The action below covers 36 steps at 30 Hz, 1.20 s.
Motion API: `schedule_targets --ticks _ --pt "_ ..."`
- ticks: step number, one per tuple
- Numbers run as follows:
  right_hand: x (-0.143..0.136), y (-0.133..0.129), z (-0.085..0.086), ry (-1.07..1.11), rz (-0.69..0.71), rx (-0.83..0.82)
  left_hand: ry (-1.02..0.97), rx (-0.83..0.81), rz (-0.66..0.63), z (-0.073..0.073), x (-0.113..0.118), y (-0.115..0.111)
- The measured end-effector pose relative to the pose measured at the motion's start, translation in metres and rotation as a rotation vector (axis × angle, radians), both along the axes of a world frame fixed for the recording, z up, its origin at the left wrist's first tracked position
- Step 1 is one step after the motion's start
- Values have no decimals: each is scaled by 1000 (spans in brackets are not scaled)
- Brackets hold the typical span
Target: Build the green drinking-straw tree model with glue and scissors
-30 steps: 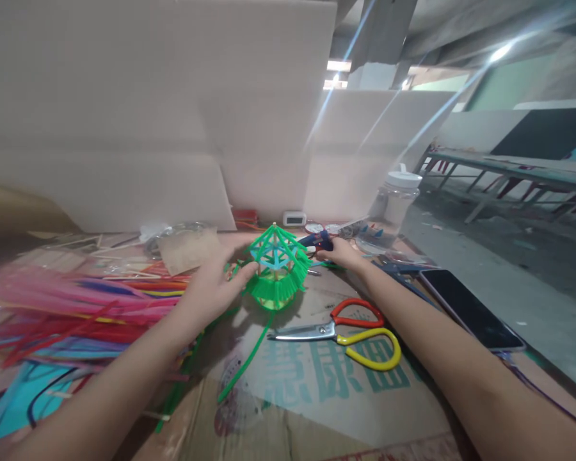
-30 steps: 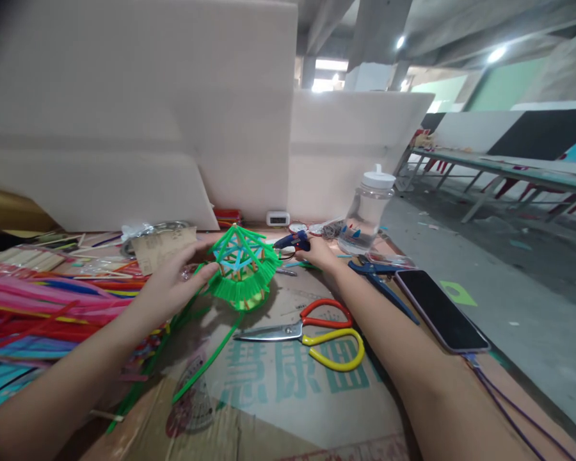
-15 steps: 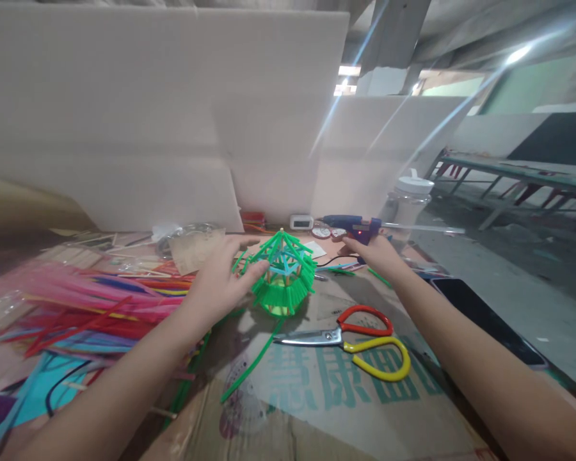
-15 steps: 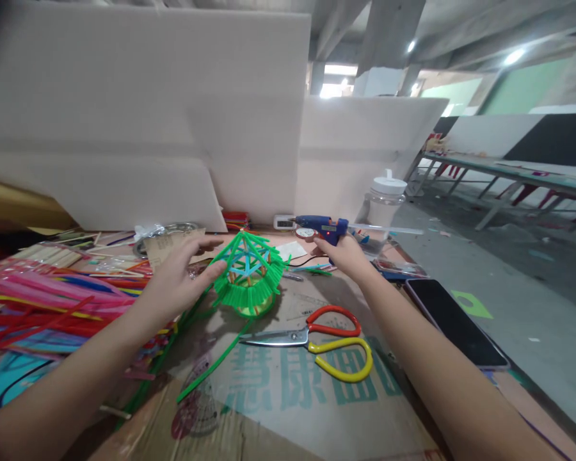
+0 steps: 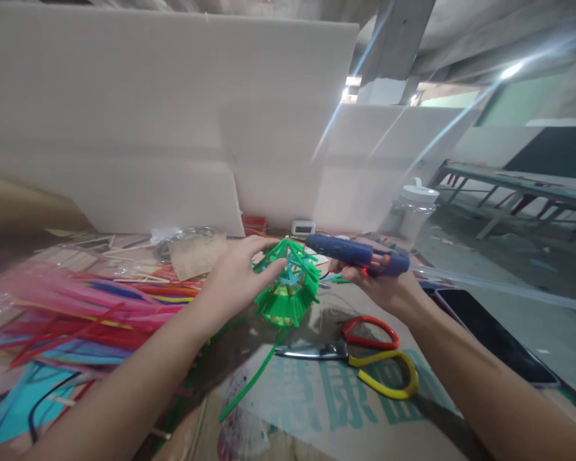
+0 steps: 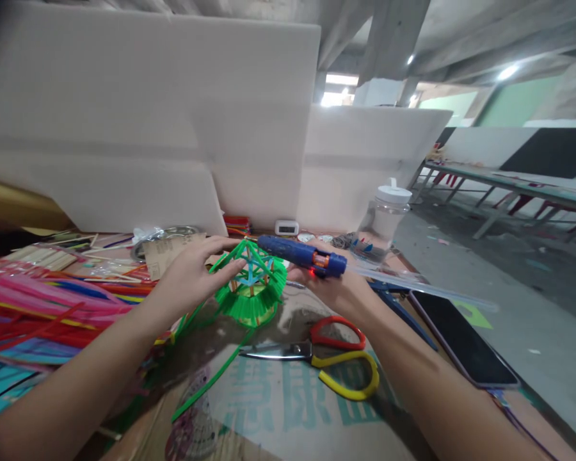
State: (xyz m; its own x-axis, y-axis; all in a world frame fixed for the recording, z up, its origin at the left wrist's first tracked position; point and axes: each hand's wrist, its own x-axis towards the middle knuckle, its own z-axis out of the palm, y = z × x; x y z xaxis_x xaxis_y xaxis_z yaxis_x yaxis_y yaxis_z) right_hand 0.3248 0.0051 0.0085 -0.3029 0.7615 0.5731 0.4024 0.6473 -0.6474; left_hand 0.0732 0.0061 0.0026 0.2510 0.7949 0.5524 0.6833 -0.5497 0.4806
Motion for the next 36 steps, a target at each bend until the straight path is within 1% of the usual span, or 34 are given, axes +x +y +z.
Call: schedule_targets --ticks 2,4,10,13,15,20,26,30,36 --pt "-1 -2 -2 26 19 -58 -8 -4 8 -1 -1 1" --pt "-1 -3 -4 4 10 -72 -4 2 12 -1 -1 1" --pt "-2 -2 -5 -134 -116 33 9 25 -5 -1 -1 1" --pt "-4 -3 -4 -130 -120 55 6 25 -11 -1 -1 1" --pt "-5 -4 -2 -145 -117 50 7 27 -16 -1 -1 1" --pt "-7 -4 0 -181 -167 23 16 36 -17 -1 -1 1" --pt "-6 -2 -2 -189 -189 -27 15 35 -23 -1 -1 2" --pt "-5 -1 -4 -205 -199 -2 14 35 -30 -2 -2 2" --pt "-6 -2 -5 -265 -266 31 6 22 -19 -2 -2 2"
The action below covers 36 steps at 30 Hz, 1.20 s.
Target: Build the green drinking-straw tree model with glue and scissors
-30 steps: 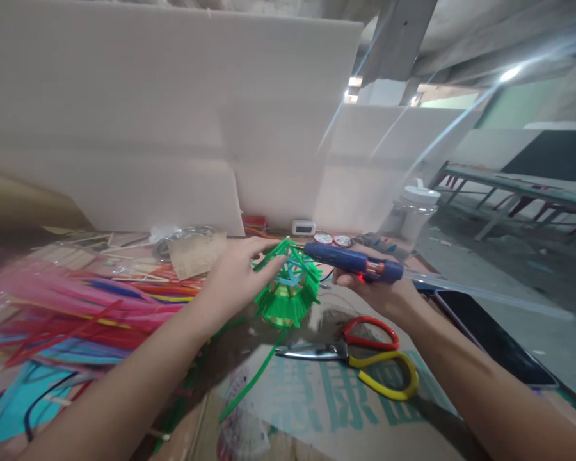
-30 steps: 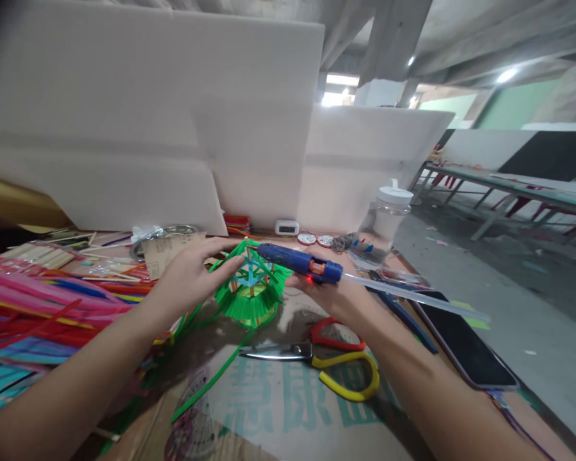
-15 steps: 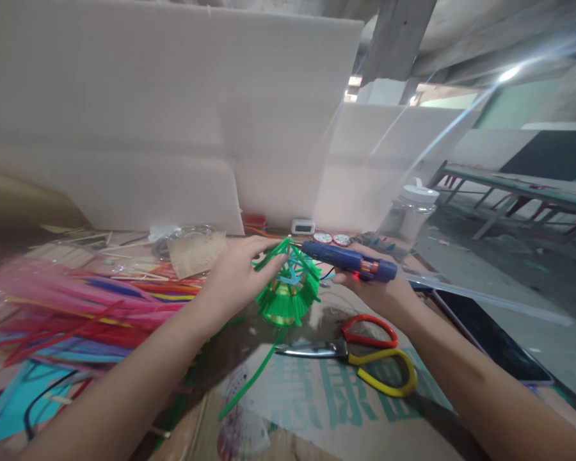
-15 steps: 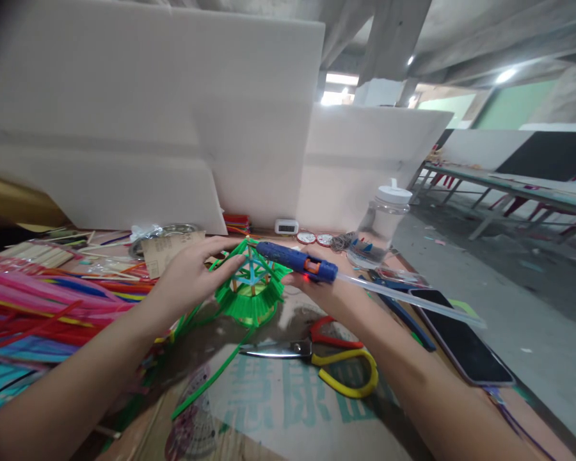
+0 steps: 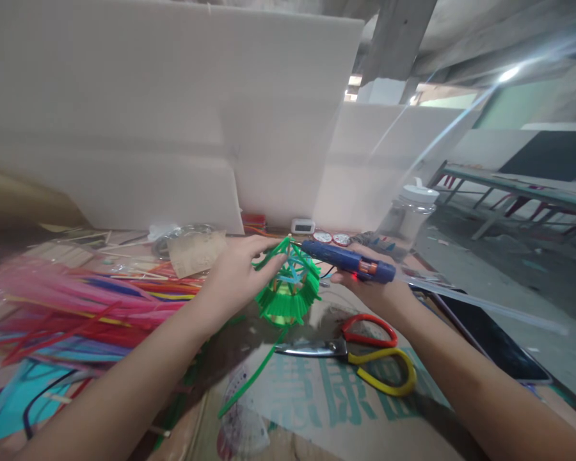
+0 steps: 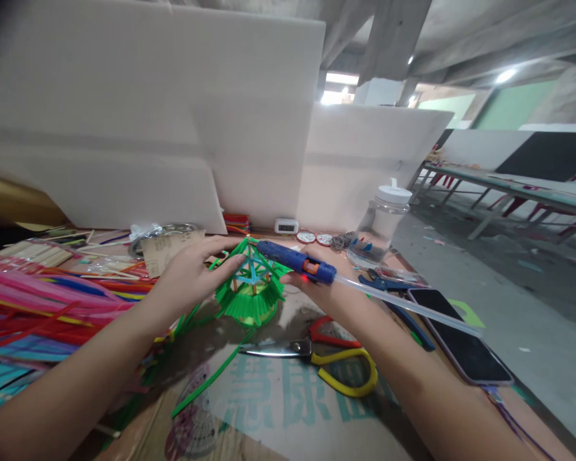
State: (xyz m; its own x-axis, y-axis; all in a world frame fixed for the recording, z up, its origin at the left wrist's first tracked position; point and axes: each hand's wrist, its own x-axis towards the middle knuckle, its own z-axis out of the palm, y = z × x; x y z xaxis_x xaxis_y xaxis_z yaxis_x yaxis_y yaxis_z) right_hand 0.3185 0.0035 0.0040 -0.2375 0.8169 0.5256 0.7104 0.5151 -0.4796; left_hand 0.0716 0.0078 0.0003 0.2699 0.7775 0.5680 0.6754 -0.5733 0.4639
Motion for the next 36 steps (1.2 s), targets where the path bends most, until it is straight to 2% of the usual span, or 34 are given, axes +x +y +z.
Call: schedule_targets --ticks 11,23,29,36 --pt "1 1 -4 -59 -87 18 -5 1 -2 1 1 0" --pt "0 1 -7 -30 -99 49 5 5 4 1 0 -1" --pt "-2 -2 -2 -48 -72 64 3 6 0 2 1 0" --pt "-4 -2 -4 -91 -127 129 1 5 -1 1 1 -1"
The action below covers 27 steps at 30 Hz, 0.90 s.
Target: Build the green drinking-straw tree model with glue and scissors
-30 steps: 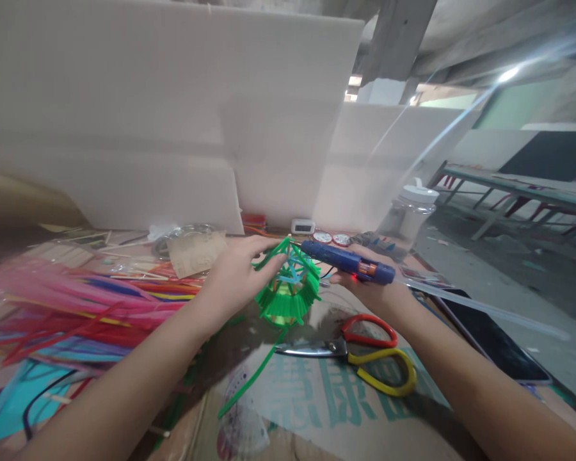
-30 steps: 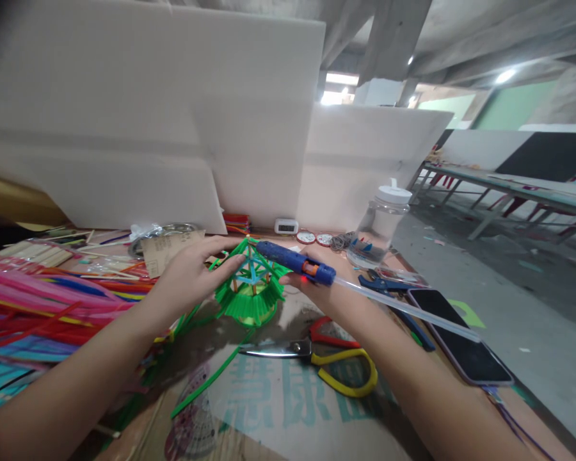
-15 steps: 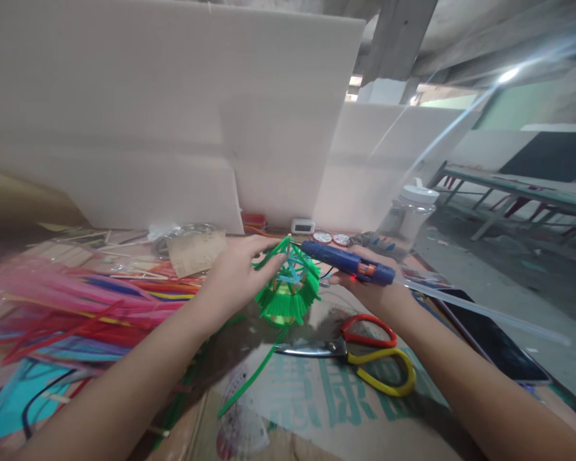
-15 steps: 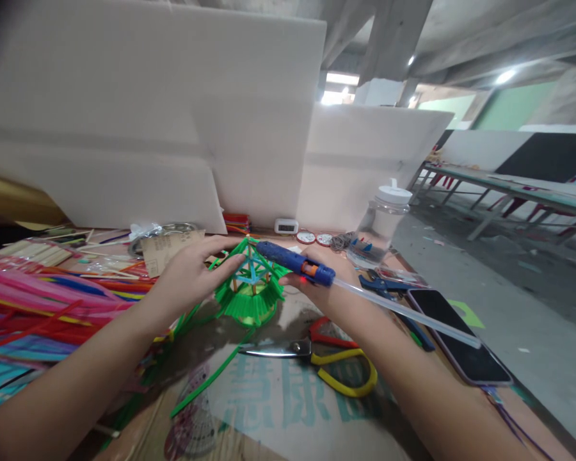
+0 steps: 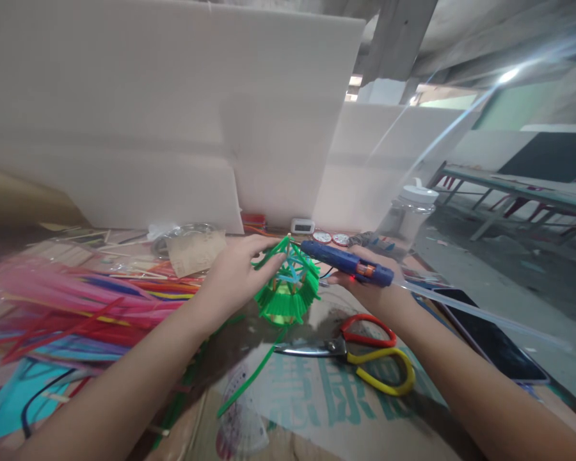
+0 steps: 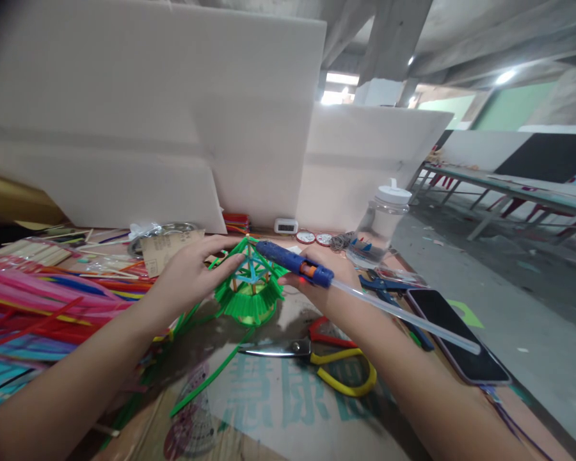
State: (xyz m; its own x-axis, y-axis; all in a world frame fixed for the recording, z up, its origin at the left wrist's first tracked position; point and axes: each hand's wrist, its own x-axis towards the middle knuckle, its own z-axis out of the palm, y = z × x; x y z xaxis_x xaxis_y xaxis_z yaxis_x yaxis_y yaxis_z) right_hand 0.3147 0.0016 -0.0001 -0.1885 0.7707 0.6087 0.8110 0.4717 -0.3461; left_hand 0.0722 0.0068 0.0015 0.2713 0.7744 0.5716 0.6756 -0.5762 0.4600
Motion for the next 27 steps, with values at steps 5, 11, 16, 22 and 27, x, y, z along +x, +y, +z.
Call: schedule_targets --ticks 5,11,16,22,27 --pt "3 -3 0 -139 89 145 1 5 -4 0 1 1" --pt "8 -10 6 -403 225 442 -1 -7 12 0 0 0" --pt "10 -11 10 -406 220 466 -8 -12 9 1 0 1" --pt "11 -10 9 -382 210 424 -2 -6 9 -1 0 2" --pt "13 -8 13 -78 126 209 1 1 2 -1 -1 2"
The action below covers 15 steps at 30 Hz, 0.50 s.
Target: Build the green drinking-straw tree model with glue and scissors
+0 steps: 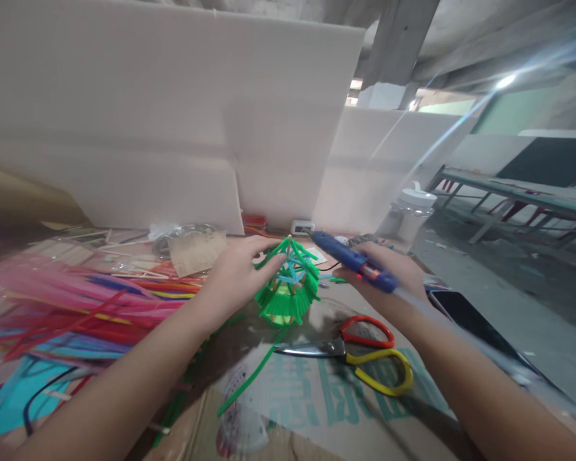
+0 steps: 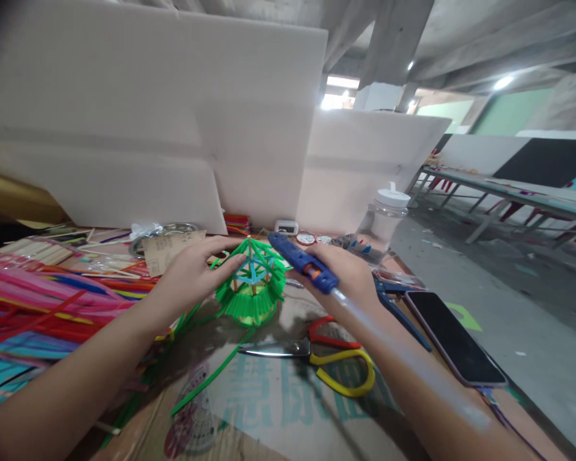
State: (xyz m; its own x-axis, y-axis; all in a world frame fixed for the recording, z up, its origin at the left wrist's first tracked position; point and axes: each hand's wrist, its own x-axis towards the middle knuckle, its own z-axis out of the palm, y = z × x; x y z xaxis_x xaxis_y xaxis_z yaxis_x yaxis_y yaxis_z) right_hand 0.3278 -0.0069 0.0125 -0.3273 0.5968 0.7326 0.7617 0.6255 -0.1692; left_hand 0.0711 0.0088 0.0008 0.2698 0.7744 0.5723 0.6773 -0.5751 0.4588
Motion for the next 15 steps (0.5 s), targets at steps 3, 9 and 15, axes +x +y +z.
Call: schedule_targets --ticks 3,9,15 --pt "6 -1 7 255 199 -332 -15 -35 -23 2 -1 0" --pt "18 -4 16 191 388 -579 -22 -78 -40 3 -3 1" --pt "15 -1 17 116 395 -581 -8 -93 -35 3 -2 0"
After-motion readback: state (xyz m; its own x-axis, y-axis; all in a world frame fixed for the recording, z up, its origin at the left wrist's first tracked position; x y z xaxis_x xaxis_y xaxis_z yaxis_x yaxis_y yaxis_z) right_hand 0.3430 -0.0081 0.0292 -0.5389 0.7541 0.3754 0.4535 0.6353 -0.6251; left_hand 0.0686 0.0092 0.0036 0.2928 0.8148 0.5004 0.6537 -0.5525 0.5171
